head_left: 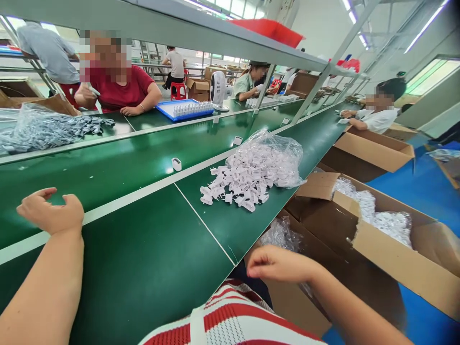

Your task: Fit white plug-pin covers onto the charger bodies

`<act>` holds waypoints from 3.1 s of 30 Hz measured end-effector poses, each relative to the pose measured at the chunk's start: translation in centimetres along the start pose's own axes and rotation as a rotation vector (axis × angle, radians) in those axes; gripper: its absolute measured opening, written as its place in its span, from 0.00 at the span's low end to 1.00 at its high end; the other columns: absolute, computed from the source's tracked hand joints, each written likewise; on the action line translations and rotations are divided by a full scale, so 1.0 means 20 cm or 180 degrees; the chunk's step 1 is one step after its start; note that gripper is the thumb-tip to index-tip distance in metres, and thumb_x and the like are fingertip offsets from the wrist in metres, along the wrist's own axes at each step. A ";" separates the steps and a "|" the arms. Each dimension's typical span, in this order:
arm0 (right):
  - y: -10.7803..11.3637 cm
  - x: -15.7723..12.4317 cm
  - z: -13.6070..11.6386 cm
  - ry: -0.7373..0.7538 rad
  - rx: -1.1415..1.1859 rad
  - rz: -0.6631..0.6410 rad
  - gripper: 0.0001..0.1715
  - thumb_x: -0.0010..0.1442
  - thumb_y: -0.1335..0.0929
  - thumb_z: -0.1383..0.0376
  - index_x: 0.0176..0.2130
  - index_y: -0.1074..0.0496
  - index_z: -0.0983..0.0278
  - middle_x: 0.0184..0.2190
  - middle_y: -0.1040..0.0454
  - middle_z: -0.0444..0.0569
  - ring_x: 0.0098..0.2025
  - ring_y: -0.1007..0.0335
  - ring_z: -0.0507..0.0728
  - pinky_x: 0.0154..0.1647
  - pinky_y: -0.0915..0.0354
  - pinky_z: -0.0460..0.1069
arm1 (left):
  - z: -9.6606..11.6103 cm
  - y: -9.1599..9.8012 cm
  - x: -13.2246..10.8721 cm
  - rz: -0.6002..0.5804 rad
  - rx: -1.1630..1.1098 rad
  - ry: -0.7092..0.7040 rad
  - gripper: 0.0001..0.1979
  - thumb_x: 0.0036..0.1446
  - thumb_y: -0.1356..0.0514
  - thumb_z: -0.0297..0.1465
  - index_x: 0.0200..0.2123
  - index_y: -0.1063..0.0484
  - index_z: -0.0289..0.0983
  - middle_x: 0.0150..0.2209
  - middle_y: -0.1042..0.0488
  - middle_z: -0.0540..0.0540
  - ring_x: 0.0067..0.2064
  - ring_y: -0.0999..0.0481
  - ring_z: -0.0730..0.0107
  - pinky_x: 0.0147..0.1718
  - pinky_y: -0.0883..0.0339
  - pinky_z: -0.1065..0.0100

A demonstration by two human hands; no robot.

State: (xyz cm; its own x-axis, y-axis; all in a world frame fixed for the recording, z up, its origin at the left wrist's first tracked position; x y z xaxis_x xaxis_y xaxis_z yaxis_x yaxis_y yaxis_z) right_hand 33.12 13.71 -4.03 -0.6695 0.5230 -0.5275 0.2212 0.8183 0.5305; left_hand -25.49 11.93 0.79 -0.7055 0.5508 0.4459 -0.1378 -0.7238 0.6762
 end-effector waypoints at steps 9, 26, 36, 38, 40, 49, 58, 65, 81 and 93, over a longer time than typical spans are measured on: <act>0.43 0.59 -0.60 0.0593 -0.1843 0.2078 0.22 0.70 0.35 0.65 0.62 0.31 0.64 0.56 0.27 0.59 0.56 0.29 0.63 0.49 0.33 0.52 | 0.25 -0.08 -0.12 -0.0032 0.0505 -0.0680 0.18 0.52 0.39 0.34 0.46 0.27 0.33 0.49 0.27 0.41 0.60 0.35 0.45 0.63 0.55 0.44; 0.28 0.53 -0.51 0.1103 -0.2175 0.2440 0.18 0.73 0.39 0.62 0.47 0.20 0.56 0.35 0.22 0.46 0.35 0.27 0.52 0.31 0.47 0.47 | 0.77 -0.80 -0.13 -0.0968 -0.0139 0.0141 0.19 0.66 0.39 0.44 0.49 0.25 0.35 0.48 0.23 0.39 0.51 0.24 0.54 0.54 0.32 0.49; 0.06 0.59 -0.75 0.2192 -0.1962 0.1952 0.19 0.74 0.40 0.59 0.50 0.22 0.58 0.38 0.20 0.49 0.39 0.27 0.54 0.39 0.43 0.49 | 0.50 -0.30 -0.50 -0.0784 -0.0767 0.0080 0.18 0.56 0.36 0.40 0.46 0.22 0.37 0.44 0.19 0.46 0.46 0.21 0.61 0.51 0.30 0.64; 0.04 0.59 -0.75 0.2259 -0.1874 0.1847 0.18 0.73 0.39 0.61 0.48 0.21 0.59 0.39 0.20 0.50 0.38 0.27 0.54 0.38 0.42 0.49 | 0.44 -0.16 -0.64 -0.0806 -0.0797 0.0135 0.18 0.55 0.36 0.42 0.46 0.21 0.39 0.43 0.18 0.47 0.44 0.21 0.61 0.49 0.29 0.63; 0.05 0.58 -0.75 0.2261 -0.1754 0.1761 0.15 0.71 0.37 0.63 0.42 0.20 0.60 0.36 0.20 0.48 0.36 0.27 0.53 0.35 0.41 0.48 | 0.40 -0.04 -0.77 -0.0853 -0.0777 0.0180 0.17 0.54 0.35 0.42 0.44 0.21 0.39 0.42 0.18 0.47 0.43 0.21 0.60 0.48 0.28 0.62; 0.21 0.56 -0.96 0.2544 0.0022 0.1554 0.08 0.66 0.31 0.61 0.36 0.24 0.61 0.37 0.24 0.46 0.32 0.26 0.51 0.33 0.31 0.48 | 0.40 0.02 -0.91 -0.1173 -0.0730 -0.0116 0.19 0.49 0.31 0.39 0.45 0.21 0.41 0.43 0.19 0.46 0.47 0.23 0.54 0.53 0.32 0.54; 0.01 0.80 -1.08 0.2860 0.0937 0.1191 0.04 0.65 0.30 0.61 0.38 0.29 0.59 0.60 0.26 0.53 0.48 0.20 0.57 0.45 0.21 0.55 | 0.49 0.03 -0.95 -0.1777 -0.1079 -0.0687 0.17 0.56 0.33 0.46 0.44 0.21 0.43 0.44 0.18 0.48 0.46 0.22 0.59 0.52 0.33 0.58; -0.03 0.77 -1.04 0.2977 0.0695 0.1209 0.05 0.57 0.24 0.67 0.35 0.22 0.59 0.52 0.21 0.52 0.51 0.20 0.60 0.57 0.26 0.59 | 0.52 0.04 -0.99 -0.2021 -0.1304 -0.1117 0.13 0.59 0.33 0.40 0.44 0.22 0.42 0.43 0.19 0.48 0.46 0.23 0.61 0.54 0.38 0.57; -0.06 0.84 -1.03 0.2520 0.2561 0.0034 0.09 0.56 0.22 0.62 0.40 0.19 0.56 0.47 0.23 0.46 0.51 0.21 0.59 0.58 0.26 0.59 | 0.55 0.12 -0.97 -0.1726 -0.1546 -0.0999 0.13 0.67 0.40 0.37 0.54 0.25 0.46 0.54 0.22 0.49 0.59 0.29 0.57 0.62 0.47 0.53; -0.14 0.79 -1.04 0.2342 0.2634 -0.0353 0.11 0.60 0.24 0.60 0.45 0.18 0.53 0.45 0.23 0.46 0.49 0.25 0.57 0.56 0.30 0.55 | 0.63 0.19 -1.01 -0.1439 -0.2289 -0.0708 0.19 0.62 0.33 0.35 0.56 0.26 0.46 0.50 0.22 0.47 0.51 0.24 0.63 0.53 0.32 0.62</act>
State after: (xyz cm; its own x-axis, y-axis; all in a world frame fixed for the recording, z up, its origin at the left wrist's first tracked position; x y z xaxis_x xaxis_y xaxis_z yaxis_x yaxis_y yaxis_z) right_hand 7.13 14.77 0.01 -0.9115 0.3925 0.1229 0.3552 0.9018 -0.2461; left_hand -3.05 3.24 1.76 -0.3360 0.8621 0.3793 -0.8289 -0.4619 0.3156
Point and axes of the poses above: each hand's wrist, its own x-axis towards the middle knuckle, its own y-axis out of the back of the hand, z = x × y, the point moved 8 cm from there along x, towards the middle knuckle
